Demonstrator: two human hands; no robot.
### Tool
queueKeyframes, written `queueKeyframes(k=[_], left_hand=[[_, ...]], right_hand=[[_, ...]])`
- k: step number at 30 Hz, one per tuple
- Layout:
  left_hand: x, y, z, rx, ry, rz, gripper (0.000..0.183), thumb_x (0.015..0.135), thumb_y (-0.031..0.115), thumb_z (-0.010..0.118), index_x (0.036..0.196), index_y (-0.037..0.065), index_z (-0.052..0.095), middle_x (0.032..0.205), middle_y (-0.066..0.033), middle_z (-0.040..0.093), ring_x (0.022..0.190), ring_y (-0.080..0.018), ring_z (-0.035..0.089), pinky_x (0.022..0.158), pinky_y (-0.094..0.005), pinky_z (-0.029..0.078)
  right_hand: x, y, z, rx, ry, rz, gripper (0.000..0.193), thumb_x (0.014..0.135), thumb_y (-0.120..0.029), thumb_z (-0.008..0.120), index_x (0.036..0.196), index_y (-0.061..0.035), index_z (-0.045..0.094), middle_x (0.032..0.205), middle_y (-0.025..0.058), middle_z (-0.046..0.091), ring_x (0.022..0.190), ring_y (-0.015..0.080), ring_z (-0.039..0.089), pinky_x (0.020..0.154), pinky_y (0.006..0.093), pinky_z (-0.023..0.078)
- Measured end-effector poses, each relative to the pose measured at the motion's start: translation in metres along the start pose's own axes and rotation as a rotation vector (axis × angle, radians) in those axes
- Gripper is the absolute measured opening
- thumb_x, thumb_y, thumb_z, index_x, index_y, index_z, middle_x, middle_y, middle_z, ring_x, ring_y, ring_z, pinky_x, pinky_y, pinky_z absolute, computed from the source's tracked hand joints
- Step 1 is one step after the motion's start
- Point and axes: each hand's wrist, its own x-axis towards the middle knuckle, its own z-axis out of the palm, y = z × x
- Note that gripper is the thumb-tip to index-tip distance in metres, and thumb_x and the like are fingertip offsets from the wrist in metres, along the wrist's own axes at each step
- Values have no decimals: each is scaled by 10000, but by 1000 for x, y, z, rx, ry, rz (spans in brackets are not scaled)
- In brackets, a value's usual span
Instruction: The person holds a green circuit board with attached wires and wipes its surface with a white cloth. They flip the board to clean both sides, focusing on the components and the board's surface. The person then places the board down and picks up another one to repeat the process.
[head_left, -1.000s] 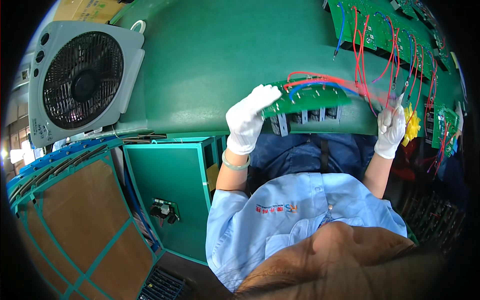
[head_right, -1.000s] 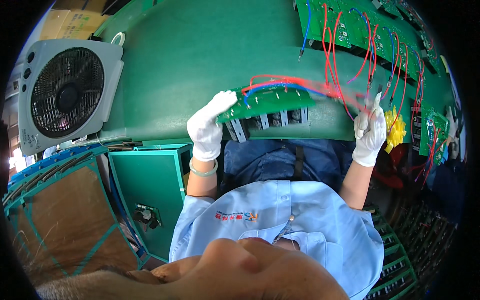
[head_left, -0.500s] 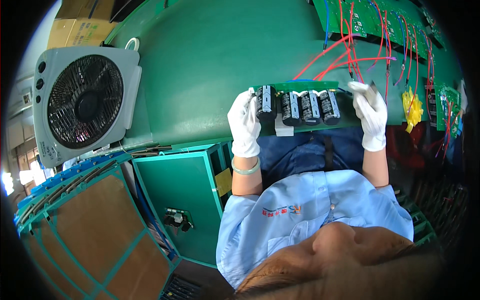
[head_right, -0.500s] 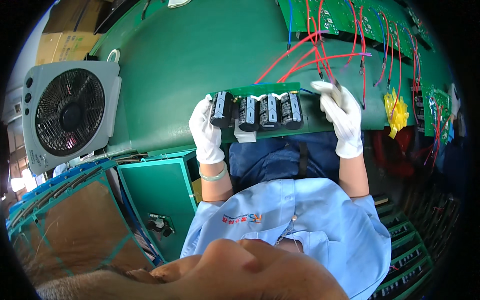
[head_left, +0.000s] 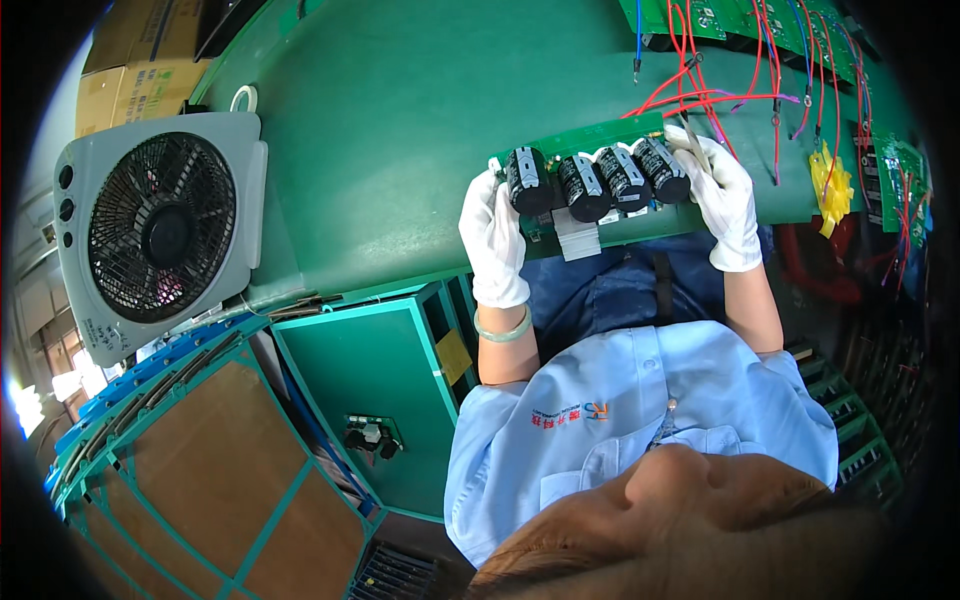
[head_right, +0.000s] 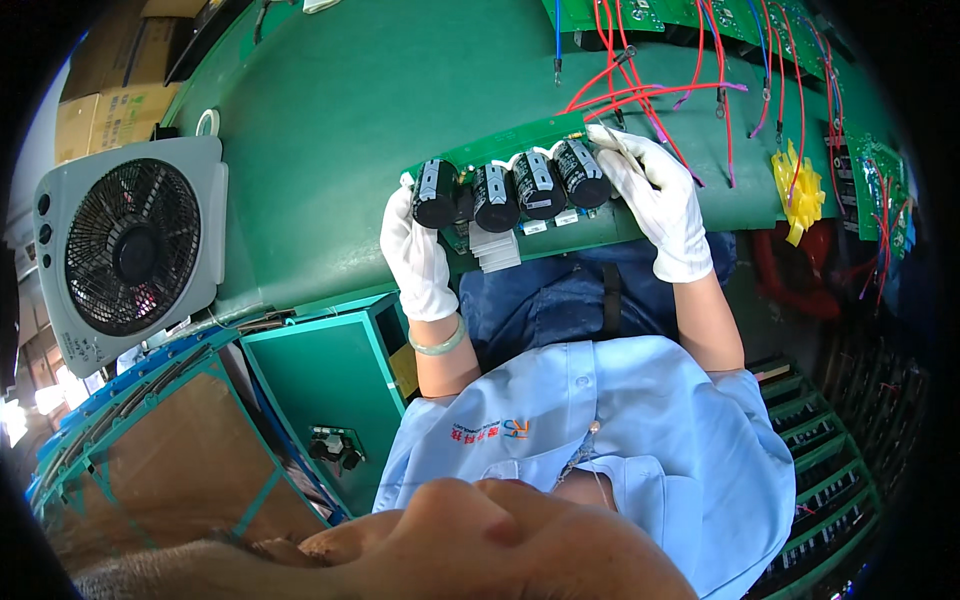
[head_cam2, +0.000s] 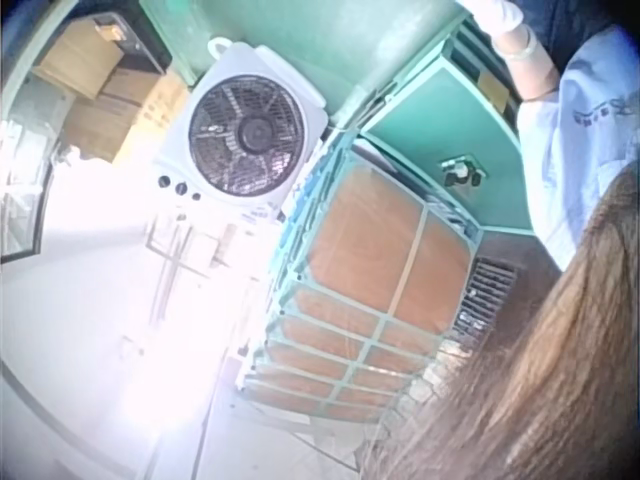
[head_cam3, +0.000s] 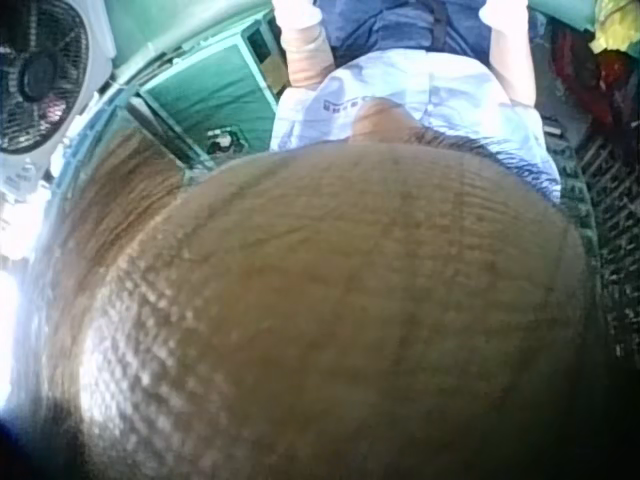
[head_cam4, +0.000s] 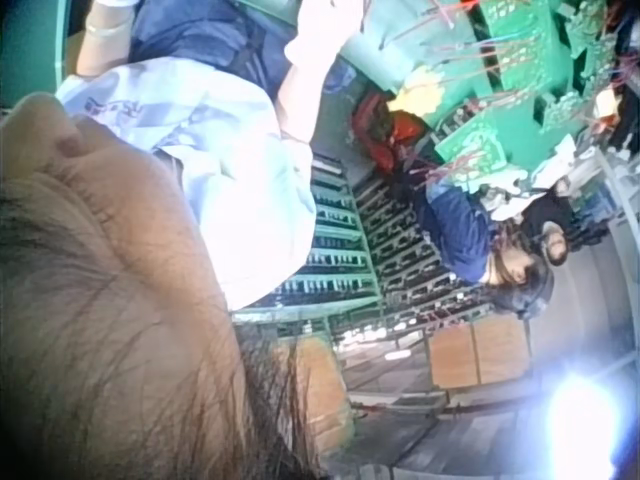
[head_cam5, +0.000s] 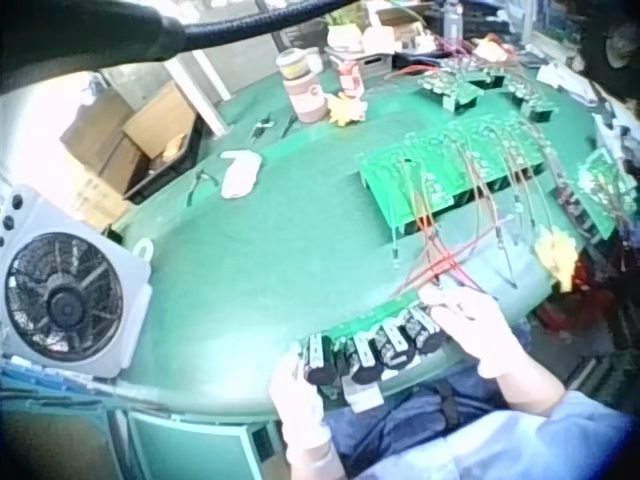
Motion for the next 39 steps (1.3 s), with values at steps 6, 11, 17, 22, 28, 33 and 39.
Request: queueKeyframes(k=[6, 11, 17, 22, 28, 33, 39], left_hand=[[2, 0, 2, -52, -28, -4, 228, 1007, 77, 513, 1209, -4, 580, 984, 18, 609, 754, -17, 496, 640, -167, 382], [0, -5, -5, -126, -64, -4, 240, 999, 87, 532, 1218, 2, 579, 987, 26, 610, 747, -11, 474, 641, -161, 363], [5, -4, -9, -259, -134, -79, 283, 979, 36, 542, 1258, -12, 552, 1068, -5, 617, 811, -31, 501, 705, -175, 399], [6, 7, -10, -257, -174, -141, 304, 969, 12, 549, 1268, -35, 535, 1149, -50, 622, 985, -101, 567, 863, -233, 447], [16, 27, -3, -395, -288, -223, 565, 851, -64, 652, 1379, -57, 452, 1252, -95, 576, 1014, -119, 548, 875, -254, 442], [20, 34, -1, -403, -343, -227, 661, 815, -63, 657, 1423, -68, 397, 1428, -161, 460, 1199, -203, 523, 1027, -341, 416], [20, 32, -1, -453, -372, -209, 660, 828, -56, 654, 1429, -71, 383, 1439, -170, 454, 1207, -218, 523, 1055, -364, 397]], right_hand=[[1, 0, -3, -5, -21, 11, 282, 943, -74, 626, 1217, -14, 658, 1041, 22, 682, 882, 58, 589, 760, 209, 481], [0, -1, -5, -28, -40, -42, 272, 943, -65, 622, 1207, -6, 657, 1057, 28, 676, 914, 70, 594, 788, 221, 484], [6, 16, -1, -44, -2, -342, 307, 918, 12, 587, 1220, 15, 641, 1110, 85, 681, 993, 141, 626, 865, 250, 484], [5, 12, -3, -31, -61, -182, 398, 890, 78, 494, 1267, 18, 609, 1201, 105, 659, 1066, 163, 619, 893, 259, 481], [6, 22, -3, 1, -33, -93, 369, 982, -74, 477, 1336, -23, 570, 1266, 50, 642, 789, 39, 577, 603, 186, 441], [6, 20, -1, -46, -20, -58, 373, 1001, -166, 522, 1350, -41, 566, 1158, 20, 664, 684, 29, 532, 596, 182, 439], [7, 21, -1, -60, -9, -62, 371, 998, -162, 533, 1351, -57, 573, 1084, 10, 656, 668, 30, 522, 597, 180, 439]])
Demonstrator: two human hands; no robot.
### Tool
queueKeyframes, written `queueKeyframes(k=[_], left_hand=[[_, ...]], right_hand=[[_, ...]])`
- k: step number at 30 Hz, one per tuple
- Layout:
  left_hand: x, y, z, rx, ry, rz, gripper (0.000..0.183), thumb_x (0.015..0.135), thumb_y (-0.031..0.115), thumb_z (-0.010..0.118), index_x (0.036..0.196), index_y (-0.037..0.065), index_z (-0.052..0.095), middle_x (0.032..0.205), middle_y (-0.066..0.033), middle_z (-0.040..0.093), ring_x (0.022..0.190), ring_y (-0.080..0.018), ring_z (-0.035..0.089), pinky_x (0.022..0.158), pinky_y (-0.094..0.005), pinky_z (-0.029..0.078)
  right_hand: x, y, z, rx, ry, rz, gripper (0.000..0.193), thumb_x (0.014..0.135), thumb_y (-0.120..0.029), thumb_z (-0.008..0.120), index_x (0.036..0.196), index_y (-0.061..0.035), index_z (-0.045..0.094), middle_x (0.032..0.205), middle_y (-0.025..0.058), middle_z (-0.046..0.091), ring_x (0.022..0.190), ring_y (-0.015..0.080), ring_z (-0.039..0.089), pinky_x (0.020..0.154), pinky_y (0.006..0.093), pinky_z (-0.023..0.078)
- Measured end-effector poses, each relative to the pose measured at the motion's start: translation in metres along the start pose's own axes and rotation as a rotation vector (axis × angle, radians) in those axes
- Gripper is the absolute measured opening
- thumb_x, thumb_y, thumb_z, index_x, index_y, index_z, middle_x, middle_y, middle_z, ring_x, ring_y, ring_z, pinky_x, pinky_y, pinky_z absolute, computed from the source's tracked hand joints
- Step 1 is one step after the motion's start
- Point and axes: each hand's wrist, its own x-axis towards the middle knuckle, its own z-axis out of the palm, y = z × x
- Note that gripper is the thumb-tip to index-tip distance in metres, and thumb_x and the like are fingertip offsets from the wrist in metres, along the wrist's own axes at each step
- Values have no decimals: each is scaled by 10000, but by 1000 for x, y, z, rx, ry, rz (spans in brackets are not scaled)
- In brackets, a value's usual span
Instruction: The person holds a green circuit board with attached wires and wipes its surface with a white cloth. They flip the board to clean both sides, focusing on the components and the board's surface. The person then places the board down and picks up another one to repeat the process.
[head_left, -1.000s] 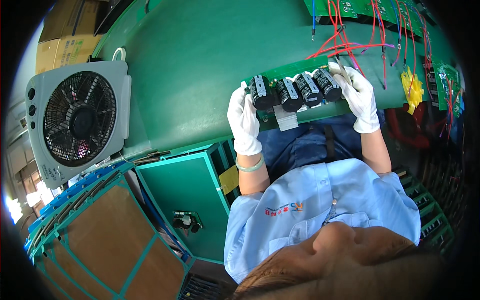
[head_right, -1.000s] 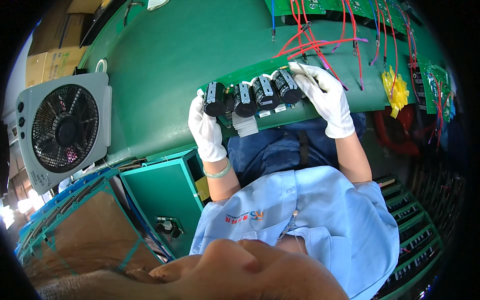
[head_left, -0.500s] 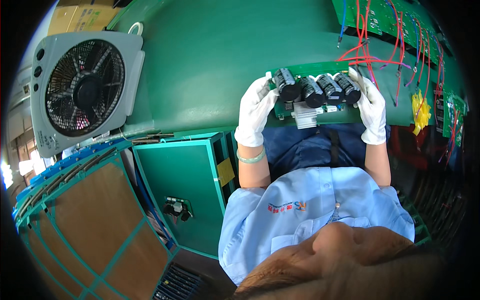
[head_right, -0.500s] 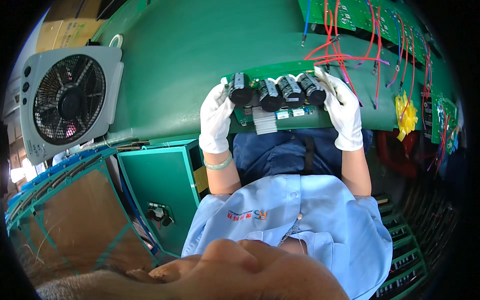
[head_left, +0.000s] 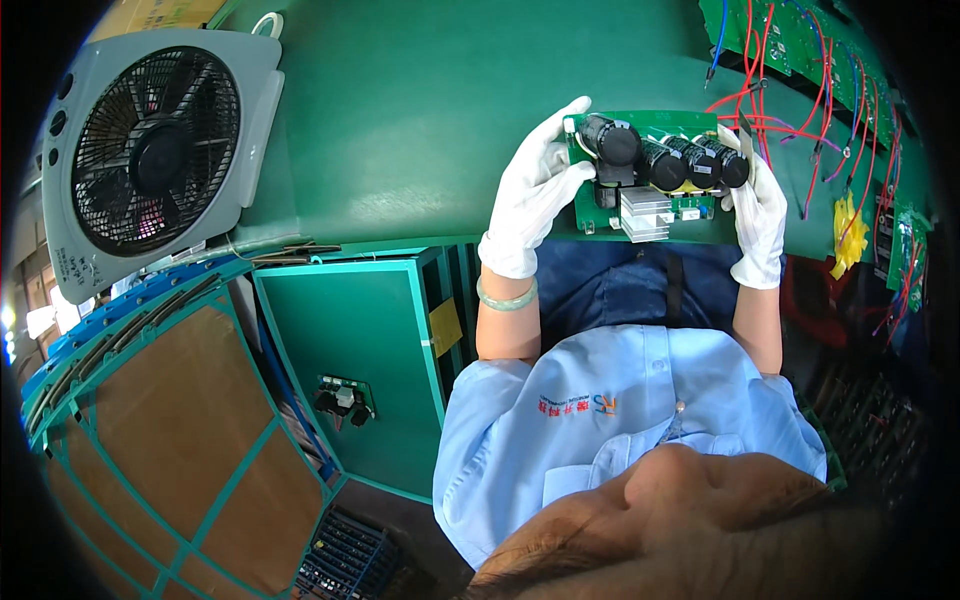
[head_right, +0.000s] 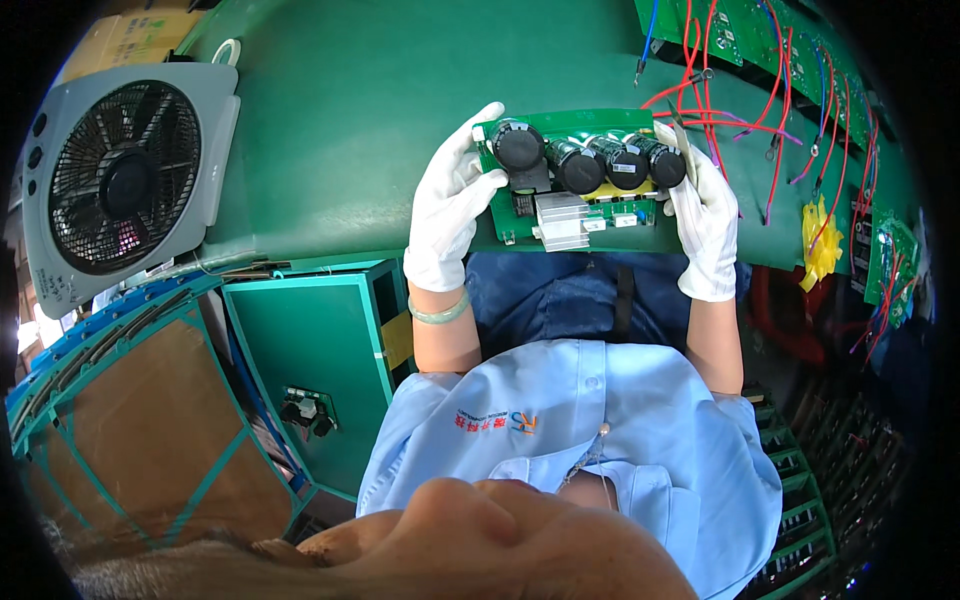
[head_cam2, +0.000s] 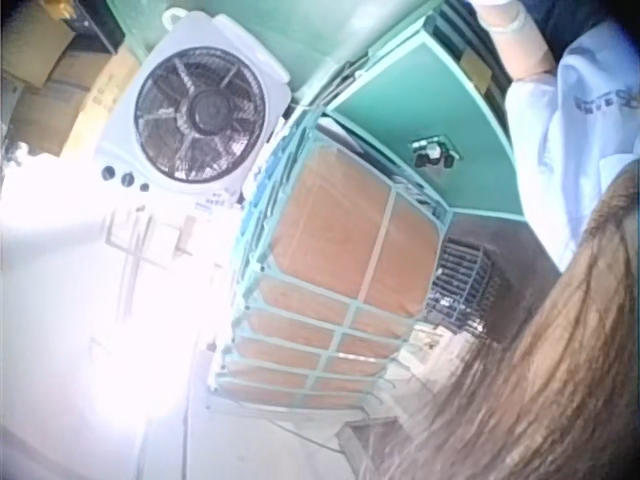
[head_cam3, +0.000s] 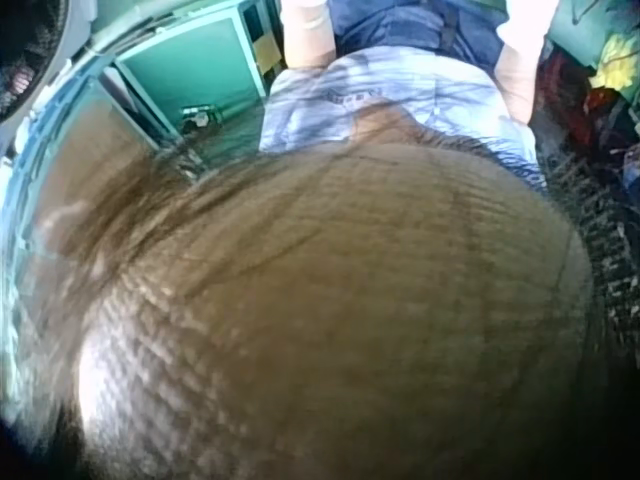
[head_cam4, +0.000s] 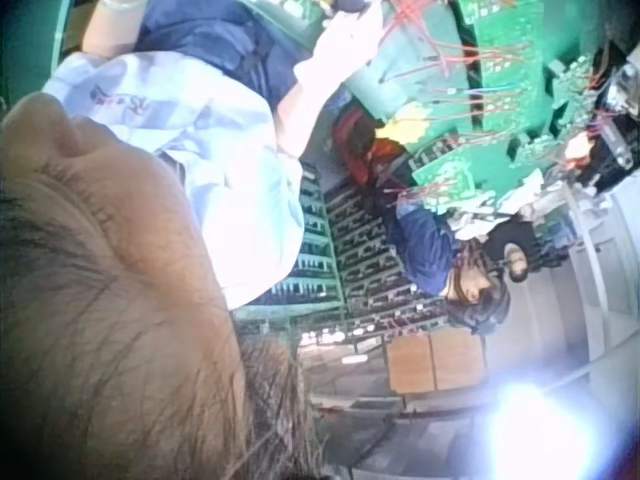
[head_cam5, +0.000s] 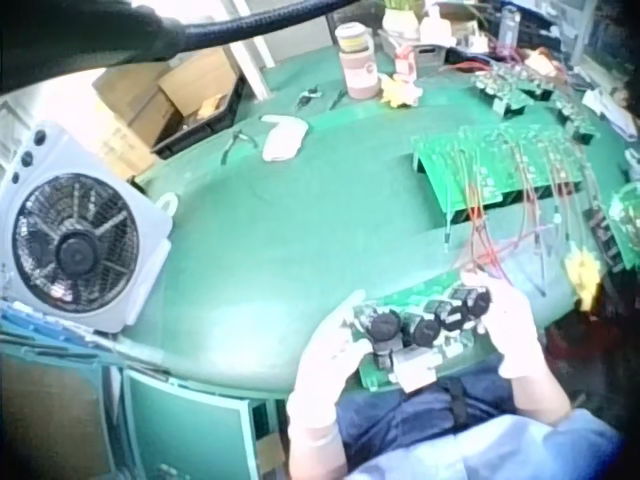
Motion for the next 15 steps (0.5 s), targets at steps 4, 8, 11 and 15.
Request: queueKeyframes(k=[4, 8, 11, 15], left_hand=[[1, -4, -4, -2, -16, -15, 676, 833, -54, 652, 1442, -83, 361, 1381, -163, 501, 1205, -223, 526, 1055, -367, 395], [0, -1, -1, 16, -3, -15, 680, 854, -48, 648, 1461, -72, 341, 1277, -119, 548, 1083, -169, 517, 935, -302, 392], [1, -5, -6, 39, -13, -16, 669, 889, -38, 644, 1483, -30, 335, 1133, -33, 596, 822, -56, 470, 676, -178, 373], [1, -5, -4, 53, -9, -1, 674, 893, -22, 652, 1487, -25, 333, 1106, -19, 593, 777, -43, 422, 641, -176, 340]], right_hand=[[0, 4, 0, -12, 10, -2, 365, 998, -157, 536, 1346, -57, 577, 1032, 3, 644, 662, 30, 512, 594, 184, 433], [-1, 2, 3, -26, 24, -8, 358, 1008, -198, 543, 1330, -47, 586, 904, -29, 606, 655, 29, 466, 600, 190, 413], [-1, -1, 3, -91, 16, 9, 353, 1011, -202, 539, 1324, -48, 590, 872, -35, 590, 653, 31, 466, 600, 192, 414], [-1, -2, 3, -85, 32, -4, 354, 1008, -198, 546, 1319, -36, 592, 866, -29, 584, 656, 30, 468, 598, 194, 416]])
